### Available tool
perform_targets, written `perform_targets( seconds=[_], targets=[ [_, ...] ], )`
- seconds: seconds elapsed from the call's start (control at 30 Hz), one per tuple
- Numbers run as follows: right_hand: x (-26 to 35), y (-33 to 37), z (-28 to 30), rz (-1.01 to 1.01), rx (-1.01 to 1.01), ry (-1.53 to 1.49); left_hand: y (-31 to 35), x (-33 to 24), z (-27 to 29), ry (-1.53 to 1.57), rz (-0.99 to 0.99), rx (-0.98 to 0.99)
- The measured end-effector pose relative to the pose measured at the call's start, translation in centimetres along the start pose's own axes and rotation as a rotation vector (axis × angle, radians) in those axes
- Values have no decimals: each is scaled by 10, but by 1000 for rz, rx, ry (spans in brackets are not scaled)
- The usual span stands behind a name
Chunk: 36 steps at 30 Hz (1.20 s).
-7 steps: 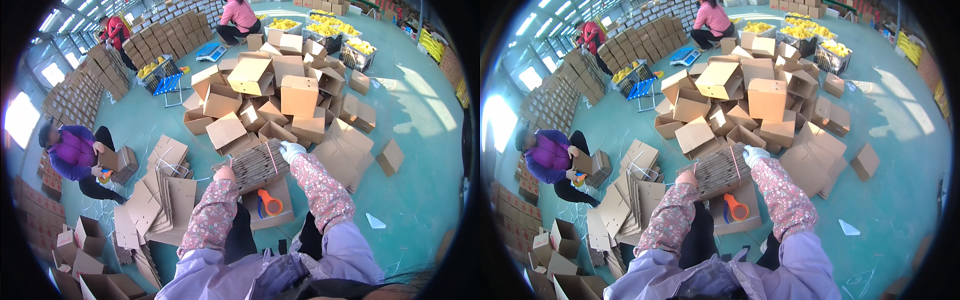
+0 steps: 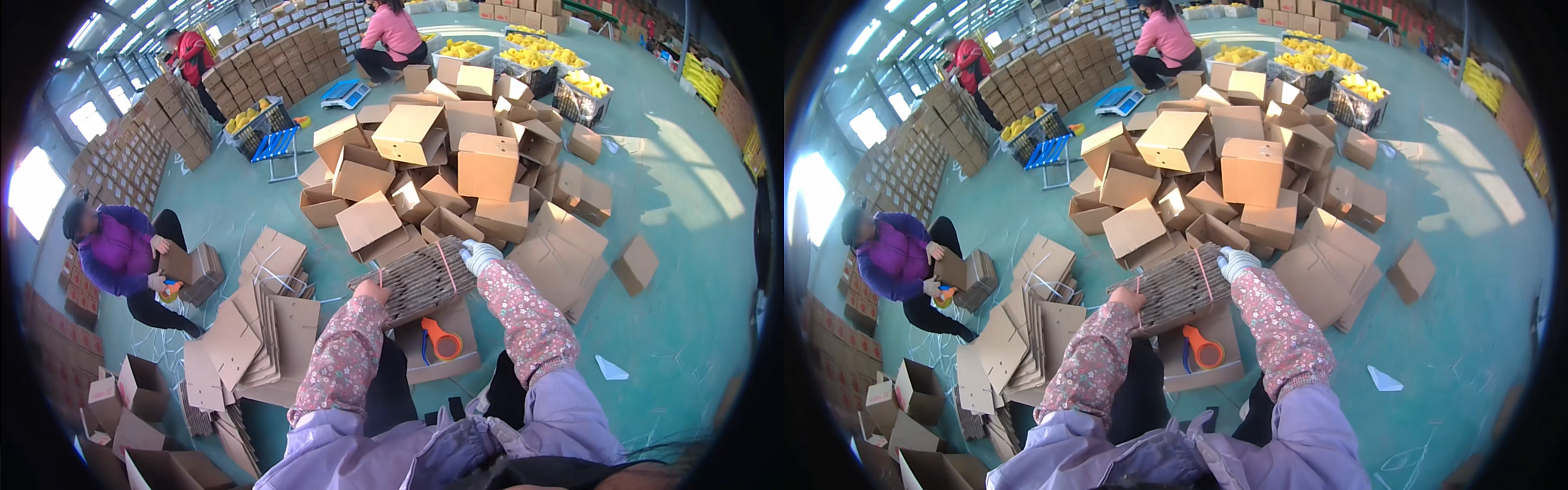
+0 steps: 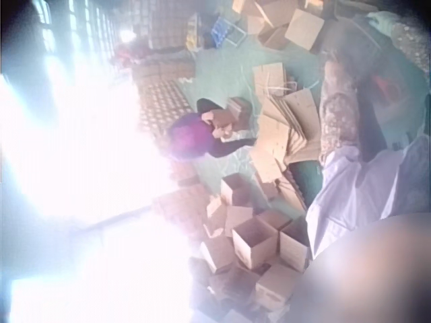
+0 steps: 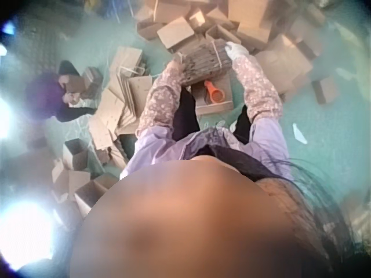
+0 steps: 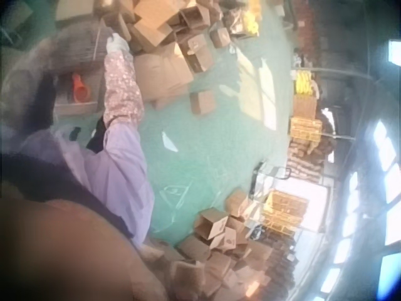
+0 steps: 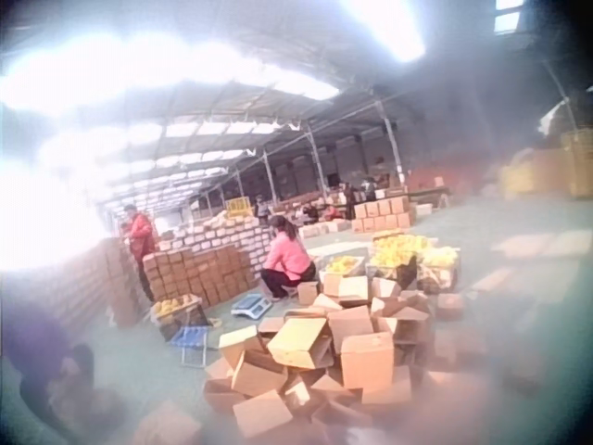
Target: The person assembles flat cardboard boxes by folding flaps and secures them with a handheld tape dispenser. They repeatedly pick up flat sheets, fold them into boxes, and apply tape to close the seams, stacking finished boxes nearby.
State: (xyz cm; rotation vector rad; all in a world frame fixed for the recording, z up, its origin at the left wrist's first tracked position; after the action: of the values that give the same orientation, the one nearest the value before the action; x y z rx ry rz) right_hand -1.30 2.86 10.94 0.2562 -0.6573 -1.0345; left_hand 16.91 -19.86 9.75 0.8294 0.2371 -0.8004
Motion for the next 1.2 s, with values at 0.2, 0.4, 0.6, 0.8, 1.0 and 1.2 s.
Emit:
perform_targets(
  seconds=[0.2, 0.4, 0.6, 0.8, 1.0, 1.2],
  targets=[
    [-3, -1, -2, 13, -103, -73, 15, 9, 1, 226, -101, -134],
    [36, 7, -16, 292, 45, -793, 53, 22, 40, 182, -159, -330],
    [108, 38, -6, 546, 115, -744, 153, 93, 82, 333, -97, -470],
    [211, 85, -16, 610, 133, -701, 227, 180, 71, 563, -41, -642],
    [300, 129, -90, 1034, 243, 37, 224, 228, 21, 675, 81, -655],
    [347, 148, -181, 1158, 198, 707, 209, 229, -10, 744, 76, -663]
  ],
)
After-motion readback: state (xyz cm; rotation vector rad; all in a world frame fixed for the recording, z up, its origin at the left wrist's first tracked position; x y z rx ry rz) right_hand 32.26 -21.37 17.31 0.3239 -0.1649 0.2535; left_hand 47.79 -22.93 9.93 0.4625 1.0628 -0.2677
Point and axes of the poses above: each hand's wrist, its own y-axis away from the middle knuckle, its own z-axis out of the back of the hand, x = y × z, the point moved 1 cm from there along -y, towards the middle knuckle, and after that the axes turned 15 degrees about x, right-handed, at the moved point
